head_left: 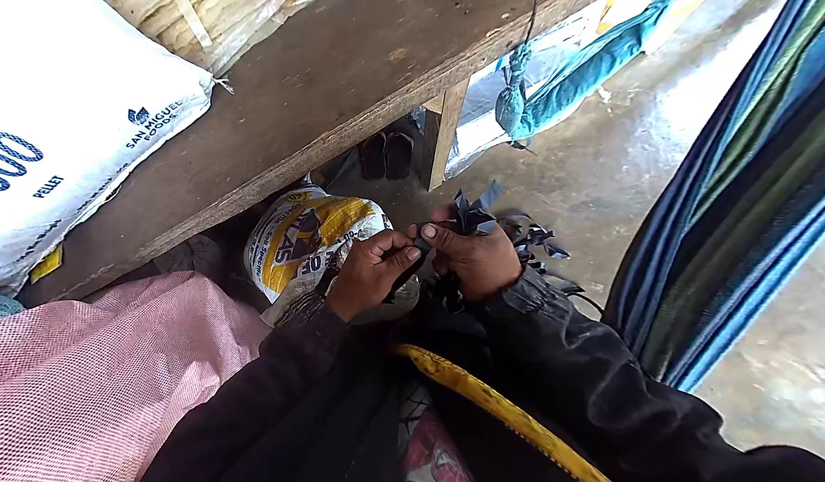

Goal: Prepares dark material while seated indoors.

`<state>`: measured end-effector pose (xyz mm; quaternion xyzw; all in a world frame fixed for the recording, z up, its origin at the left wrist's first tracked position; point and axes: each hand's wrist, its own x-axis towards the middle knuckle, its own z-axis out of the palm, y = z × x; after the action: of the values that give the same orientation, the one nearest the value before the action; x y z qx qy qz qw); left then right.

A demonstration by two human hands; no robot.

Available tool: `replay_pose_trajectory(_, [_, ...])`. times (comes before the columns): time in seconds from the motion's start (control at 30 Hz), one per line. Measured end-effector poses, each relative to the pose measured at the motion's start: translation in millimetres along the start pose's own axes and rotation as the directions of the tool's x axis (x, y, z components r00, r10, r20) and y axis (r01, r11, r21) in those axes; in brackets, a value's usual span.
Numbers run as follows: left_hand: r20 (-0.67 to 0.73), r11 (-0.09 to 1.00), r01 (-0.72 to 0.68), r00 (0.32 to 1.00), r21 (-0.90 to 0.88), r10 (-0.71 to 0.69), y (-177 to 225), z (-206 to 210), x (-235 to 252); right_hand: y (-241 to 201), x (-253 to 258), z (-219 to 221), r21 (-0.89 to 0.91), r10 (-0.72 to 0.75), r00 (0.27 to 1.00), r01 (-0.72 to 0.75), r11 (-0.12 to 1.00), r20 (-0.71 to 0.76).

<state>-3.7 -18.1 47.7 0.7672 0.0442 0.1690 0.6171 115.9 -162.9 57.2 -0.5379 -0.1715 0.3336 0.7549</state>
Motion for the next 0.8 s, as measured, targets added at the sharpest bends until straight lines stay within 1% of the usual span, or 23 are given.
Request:
replay_pose_trajectory(0.1, [-0.083,0.982,0.130,0.986,-0.139,-0.142,0,-2,-2,1,-1,-6,-0.123,-0.012,1.000,0.011,0.992,-0.008])
replay_pose_trajectory(0.17, [-0.120,0.957,0.177,0.971,-0.229,-0.208,0,-4,-2,3,-1,-9,-0.187,-0.006,1.000,0.007,0.982,0.010])
replay_pose_trajectory(0.37, [-0.132,0.925,0.183,0.962,-0.331,-0.238,-3,-2,-4,12,-4,1,-0.172,0.007,0.999,-0.001,0.985,0.034])
replay_pose_trajectory(0.47, [-0.126,0.906,0.196,0.957,-0.376,-0.260,-4,-2,-4,12,-3,2,-0.170,-0.013,0.999,0.021,0.985,0.049])
replay_pose_trajectory(0.63, [-0.131,0.821,0.212,0.936,-0.531,-0.326,-2,-2,-3,18,-1,-1,-0.191,-0.031,0.993,0.053,0.980,0.115])
replay_pose_trajectory(0.7, [-0.151,0.815,0.209,0.929,-0.541,-0.339,-2,-3,-2,21,-2,-2,-0.212,-0.028,0.989,0.060,0.975,0.148])
replay_pose_trajectory(0.8, [-0.166,0.820,0.218,0.921,-0.529,-0.352,-2,-3,-2,22,-3,1,-0.203,-0.018,0.987,0.051,0.978,0.160])
